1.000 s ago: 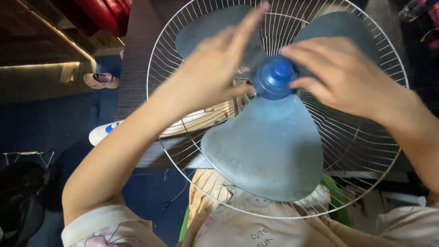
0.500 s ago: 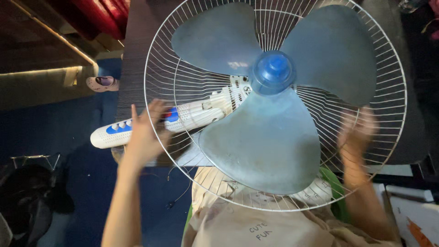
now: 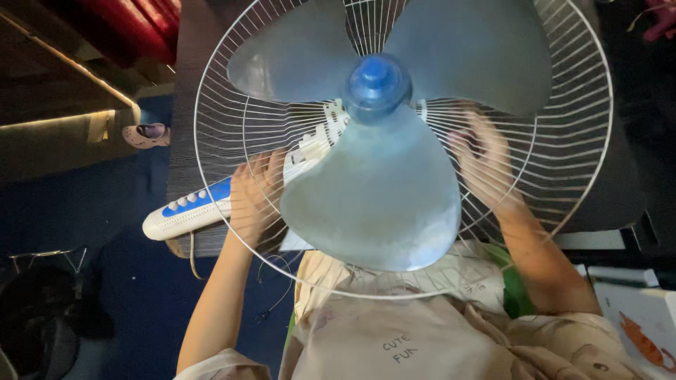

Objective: The person assembles a small electric fan by securing the motor housing with a screwdriver, attaching the front grille, mounting the fan blade, and tightening the central cap. The fan is placed on a table and oriented upright by the end.

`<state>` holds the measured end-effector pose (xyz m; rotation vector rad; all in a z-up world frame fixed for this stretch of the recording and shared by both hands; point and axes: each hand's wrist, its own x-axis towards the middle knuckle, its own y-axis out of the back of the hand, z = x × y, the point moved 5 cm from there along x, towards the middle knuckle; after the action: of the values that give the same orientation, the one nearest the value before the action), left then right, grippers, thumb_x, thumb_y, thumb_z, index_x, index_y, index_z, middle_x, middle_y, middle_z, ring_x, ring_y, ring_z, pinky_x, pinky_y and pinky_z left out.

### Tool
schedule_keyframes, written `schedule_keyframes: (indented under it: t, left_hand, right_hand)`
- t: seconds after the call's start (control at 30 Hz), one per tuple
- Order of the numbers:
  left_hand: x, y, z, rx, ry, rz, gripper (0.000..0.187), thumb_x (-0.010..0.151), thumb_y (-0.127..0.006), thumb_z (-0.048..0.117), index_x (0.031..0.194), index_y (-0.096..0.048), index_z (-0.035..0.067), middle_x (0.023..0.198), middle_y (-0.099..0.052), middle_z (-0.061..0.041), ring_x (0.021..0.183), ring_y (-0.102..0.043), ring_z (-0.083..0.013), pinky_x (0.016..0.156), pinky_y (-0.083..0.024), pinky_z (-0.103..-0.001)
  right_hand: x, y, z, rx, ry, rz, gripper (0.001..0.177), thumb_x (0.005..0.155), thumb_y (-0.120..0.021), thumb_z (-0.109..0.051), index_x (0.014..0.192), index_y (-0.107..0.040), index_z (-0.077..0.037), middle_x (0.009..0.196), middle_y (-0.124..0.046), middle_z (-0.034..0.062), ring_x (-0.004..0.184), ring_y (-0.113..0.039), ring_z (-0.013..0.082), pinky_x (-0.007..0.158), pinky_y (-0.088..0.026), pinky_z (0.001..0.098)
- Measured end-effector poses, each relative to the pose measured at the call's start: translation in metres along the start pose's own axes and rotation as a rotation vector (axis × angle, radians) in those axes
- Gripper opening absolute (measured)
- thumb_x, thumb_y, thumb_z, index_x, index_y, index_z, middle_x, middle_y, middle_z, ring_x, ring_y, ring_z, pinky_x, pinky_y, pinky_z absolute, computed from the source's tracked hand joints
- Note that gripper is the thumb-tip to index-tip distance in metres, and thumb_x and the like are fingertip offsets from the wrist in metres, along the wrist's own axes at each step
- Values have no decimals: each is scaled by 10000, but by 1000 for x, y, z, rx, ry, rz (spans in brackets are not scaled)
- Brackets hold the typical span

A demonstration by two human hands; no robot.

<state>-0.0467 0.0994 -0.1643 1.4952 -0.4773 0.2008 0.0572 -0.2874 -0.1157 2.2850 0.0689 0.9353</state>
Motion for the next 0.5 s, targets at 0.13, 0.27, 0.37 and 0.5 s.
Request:
schedule_keyframes:
  t: [0.13, 0.27, 0.37, 0.5]
  left_hand:
    - [16, 21, -10, -220, 49, 75, 527, 820, -750, 351, 1272, -695, 84, 1086, -748, -179, 825, -736, -320, 672, -587, -410]
    - [34, 39, -12, -231, 18, 34, 421, 797, -787, 457, 1007, -755, 94, 845, -749, -109, 663, -701, -304, 572, -557, -406]
    - [44, 42, -10, -256, 55, 6, 396, 863, -745, 464, 1000, -759, 94, 861, -754, -89, 667, -696, -295, 593, -559, -402]
    - [54, 35, -15, -222, 158, -142, 445, 769, -764, 503, 998, -780, 123, 860, -756, -108, 712, -715, -317, 633, -565, -438]
  right_hand:
    - [28, -10, 12, 250, -94, -235, 605, 997, -660, -201, 1521, -459, 26, 1522, -503, 240, 1396, -511, 336, 1190, -407, 464]
    - [59, -30, 36, 25, -207, -344, 504, 1097, -634, -207, 1551, -495, -37, 1570, -481, 205, 1452, -448, 357, 1178, -359, 485]
    - [67, -39, 51, 114, -218, -222, 429, 1085, -645, -246, 1423, -515, -15, 1449, -520, 213, 1303, -566, 304, 1093, -513, 407]
    - [43, -59, 49, 47, -279, -485, 337, 992, -657, -222, 1274, -688, -39, 1135, -716, 209, 1043, -682, 334, 957, -533, 446]
